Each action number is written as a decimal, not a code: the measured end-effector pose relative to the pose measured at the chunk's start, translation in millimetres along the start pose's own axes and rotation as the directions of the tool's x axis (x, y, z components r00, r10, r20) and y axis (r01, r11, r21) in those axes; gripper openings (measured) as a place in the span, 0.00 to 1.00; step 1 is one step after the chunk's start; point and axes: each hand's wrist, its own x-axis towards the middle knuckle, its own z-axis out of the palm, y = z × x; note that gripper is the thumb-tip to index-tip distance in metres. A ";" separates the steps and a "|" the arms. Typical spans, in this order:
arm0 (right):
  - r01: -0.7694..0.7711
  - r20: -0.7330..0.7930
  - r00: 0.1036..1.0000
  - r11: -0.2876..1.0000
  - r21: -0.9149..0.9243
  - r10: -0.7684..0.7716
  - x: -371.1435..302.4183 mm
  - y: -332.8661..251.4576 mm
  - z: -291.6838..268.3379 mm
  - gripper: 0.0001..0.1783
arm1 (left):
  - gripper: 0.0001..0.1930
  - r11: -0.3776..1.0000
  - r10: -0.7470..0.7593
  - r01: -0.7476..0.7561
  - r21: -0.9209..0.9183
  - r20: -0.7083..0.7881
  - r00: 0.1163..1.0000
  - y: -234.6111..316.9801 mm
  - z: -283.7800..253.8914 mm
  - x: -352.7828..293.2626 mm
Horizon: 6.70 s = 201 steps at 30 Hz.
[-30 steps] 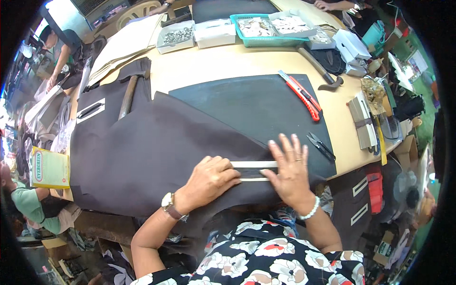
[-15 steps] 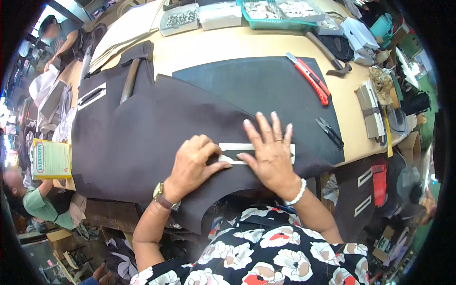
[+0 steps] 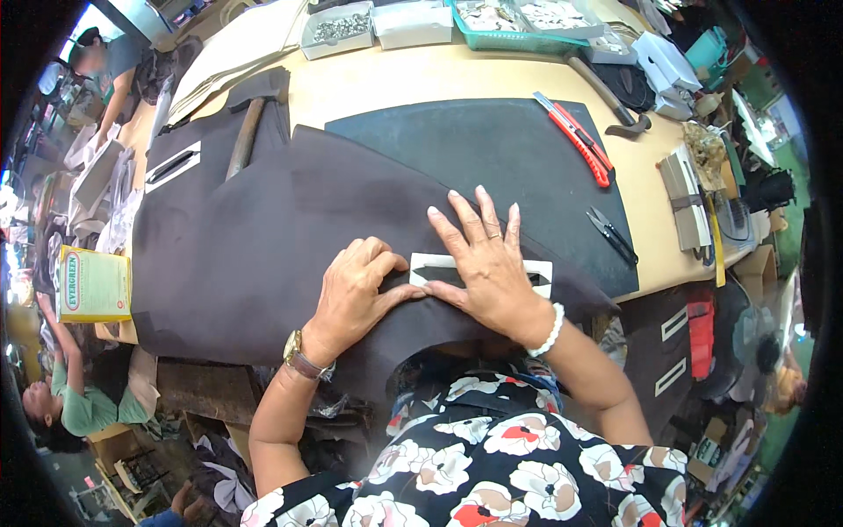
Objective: The person constructs a pocket detail on a leather panel by cutting a slit using a utility knife, peeling back adhesive backing, and folding the leather edges inward by hand before securing them with a hammer.
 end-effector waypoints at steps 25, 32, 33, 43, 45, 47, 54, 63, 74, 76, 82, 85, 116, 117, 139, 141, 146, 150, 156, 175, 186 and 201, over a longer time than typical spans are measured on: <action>-0.262 -0.245 0.743 0.607 0.750 0.623 296.9 -4.3 -63.3 0.21 | 0.51 0.934 -0.139 0.276 0.227 -0.480 0.866 85.7 49.1 30.4; -0.175 -0.546 0.689 0.840 0.513 0.476 221.2 191.4 -109.9 0.16 | 0.26 0.918 -0.270 0.308 0.249 -0.175 0.947 36.3 55.3 34.6; -0.036 -0.384 0.658 0.537 0.843 0.648 213.7 205.4 -108.3 0.15 | 0.21 0.930 -0.242 0.277 0.242 -0.166 0.956 31.1 54.9 31.6; -0.624 -0.301 0.662 0.727 0.287 0.686 -27.8 191.7 -137.2 0.16 | 0.19 0.933 -0.195 0.287 0.218 -0.365 0.910 -5.5 -51.4 1.7; -0.502 -0.409 0.729 0.834 0.227 0.550 -58.9 170.0 -115.8 0.22 | 0.22 0.841 -0.221 0.366 0.398 -0.365 0.904 -2.4 -46.3 4.8; -0.588 -0.463 0.731 0.807 -0.053 0.502 -73.9 143.4 -105.6 0.22 | 0.27 0.740 -0.277 0.407 0.536 -0.308 0.910 6.1 -31.9 9.4; -0.442 -0.698 0.687 0.878 -0.182 0.201 -67.0 95.1 -53.6 0.33 | 0.33 0.915 -0.315 0.335 0.226 -0.123 0.941 62.6 55.1 8.3; -0.413 -0.524 0.822 0.867 -0.280 0.222 -55.0 90.2 -29.7 0.28 | 0.33 0.900 -0.309 0.327 0.287 -0.108 0.945 57.1 71.7 13.0; -0.411 -0.488 0.837 0.873 -0.264 0.247 -55.1 89.9 -25.8 0.27 | 0.33 0.913 -0.283 0.306 0.270 -0.121 0.951 56.8 71.1 8.8; -0.407 -0.485 0.840 0.874 -0.267 0.243 -54.6 90.4 -24.7 0.26 | 0.33 0.915 -0.285 0.308 0.261 -0.123 0.951 56.6 70.3 7.8; -0.382 -0.465 0.853 0.890 -0.248 0.236 -56.1 91.8 -29.6 0.24 | 0.32 0.920 -0.293 0.312 0.236 -0.114 0.949 58.1 67.7 10.5; -0.308 -0.405 0.893 0.922 -0.235 0.195 -53.7 86.1 -37.6 0.21 | 0.32 0.918 -0.299 0.320 0.236 -0.119 0.947 59.1 66.7 9.9; -0.101 -0.413 0.900 0.988 0.116 0.141 9.5 83.0 -8.8 0.10 | 0.31 0.902 -0.284 0.310 0.302 -0.127 0.950 58.8 74.6 8.8; -0.093 -0.422 0.897 0.989 0.117 0.134 10.0 84.9 -7.6 0.10 | 0.31 0.902 -0.281 0.307 0.303 -0.127 0.951 58.6 74.9 8.3; -0.087 -0.416 0.900 0.988 0.127 0.133 11.7 82.1 -10.8 0.10 | 0.32 0.913 -0.264 0.290 0.287 -0.128 0.956 55.4 73.0 8.4; -0.094 -0.411 0.900 0.986 0.140 0.144 10.9 81.1 -11.9 0.09 | 0.32 0.913 -0.270 0.295 0.281 -0.127 0.955 55.8 73.3 7.5; -0.090 -0.475 0.856 0.964 0.252 0.204 10.4 83.9 -11.3 0.07 | 0.32 0.914 -0.286 0.309 0.264 -0.122 0.950 56.5 71.0 6.5; -0.109 -0.423 0.854 0.899 0.425 0.303 3.2 89.3 -18.5 0.09 | 0.32 0.918 -0.276 0.301 0.257 -0.127 0.953 56.2 71.3 7.7; -0.235 -0.097 0.932 0.789 0.568 0.348 -25.9 74.9 -45.3 0.13 | 0.29 0.886 -0.331 0.318 0.337 -0.017 0.943 62.9 55.8 16.4; -0.142 -0.308 0.900 0.873 0.466 0.310 -35.3 60.8 -25.6 0.19 | 0.05 0.972 -0.225 0.233 0.024 -0.177 0.958 73.4 75.4 57.7; -0.130 -0.354 0.882 0.882 0.453 0.311 -35.5 63.3 -25.7 0.20 | 0.05 0.986 -0.159 0.164 0.016 -0.178 0.971 73.7 81.7 63.0; -0.136 -0.349 0.890 0.901 0.412 0.294 -30.6 62.0 -25.4 0.20 | 0.07 0.981 -0.194 0.192 -0.032 -0.110 0.975 69.6 76.2 65.6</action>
